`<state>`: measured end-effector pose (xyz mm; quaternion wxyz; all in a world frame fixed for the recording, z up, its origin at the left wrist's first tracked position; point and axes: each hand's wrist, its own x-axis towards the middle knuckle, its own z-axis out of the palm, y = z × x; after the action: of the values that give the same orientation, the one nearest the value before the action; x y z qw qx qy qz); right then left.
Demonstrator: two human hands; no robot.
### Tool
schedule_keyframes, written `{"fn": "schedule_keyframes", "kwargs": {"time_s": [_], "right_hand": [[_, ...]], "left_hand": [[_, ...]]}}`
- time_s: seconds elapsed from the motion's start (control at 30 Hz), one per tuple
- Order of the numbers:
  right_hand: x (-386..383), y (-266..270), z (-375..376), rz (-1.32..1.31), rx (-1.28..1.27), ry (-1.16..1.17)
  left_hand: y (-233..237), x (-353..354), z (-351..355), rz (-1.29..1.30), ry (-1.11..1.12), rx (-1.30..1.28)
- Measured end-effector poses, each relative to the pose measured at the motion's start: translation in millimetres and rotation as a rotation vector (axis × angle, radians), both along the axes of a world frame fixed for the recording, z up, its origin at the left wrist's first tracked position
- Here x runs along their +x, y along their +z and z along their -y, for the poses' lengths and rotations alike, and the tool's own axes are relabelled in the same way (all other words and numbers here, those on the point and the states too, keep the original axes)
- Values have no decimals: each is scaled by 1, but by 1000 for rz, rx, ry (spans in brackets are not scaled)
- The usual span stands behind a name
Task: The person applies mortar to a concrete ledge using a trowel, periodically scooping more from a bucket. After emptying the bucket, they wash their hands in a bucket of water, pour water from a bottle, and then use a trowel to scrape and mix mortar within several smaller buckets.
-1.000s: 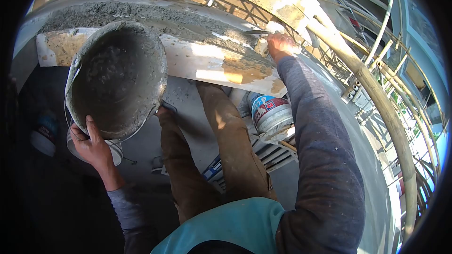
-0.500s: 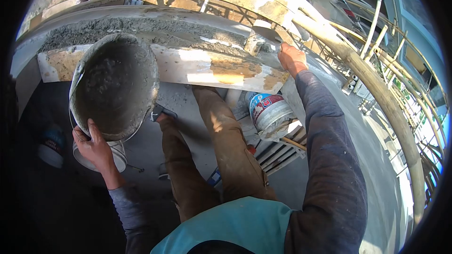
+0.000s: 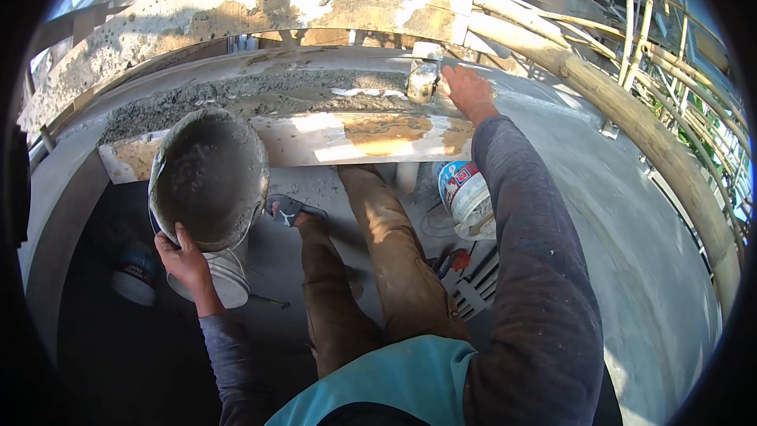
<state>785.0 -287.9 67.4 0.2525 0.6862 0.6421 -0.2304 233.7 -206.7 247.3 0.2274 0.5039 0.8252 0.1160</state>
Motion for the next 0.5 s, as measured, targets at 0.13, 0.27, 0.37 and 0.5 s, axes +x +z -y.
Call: {"fn": "schedule_keyframes", "kwargs": {"time_s": [0.13,0.27,0.37,0.5], "right_hand": [[18,-10,1,125,-102,-60],[31,17,18,259,-198,-18],[38,36,26,267,-206,-65],[38,39,31,236,-227,-96]], "left_hand": [[4,7,-4,-50,-44,-51],[8,21,-8,-93,-87,-28],[9,29,-11,-136,-116,-32],[10,30,-10,-175,-94,-57]]}}
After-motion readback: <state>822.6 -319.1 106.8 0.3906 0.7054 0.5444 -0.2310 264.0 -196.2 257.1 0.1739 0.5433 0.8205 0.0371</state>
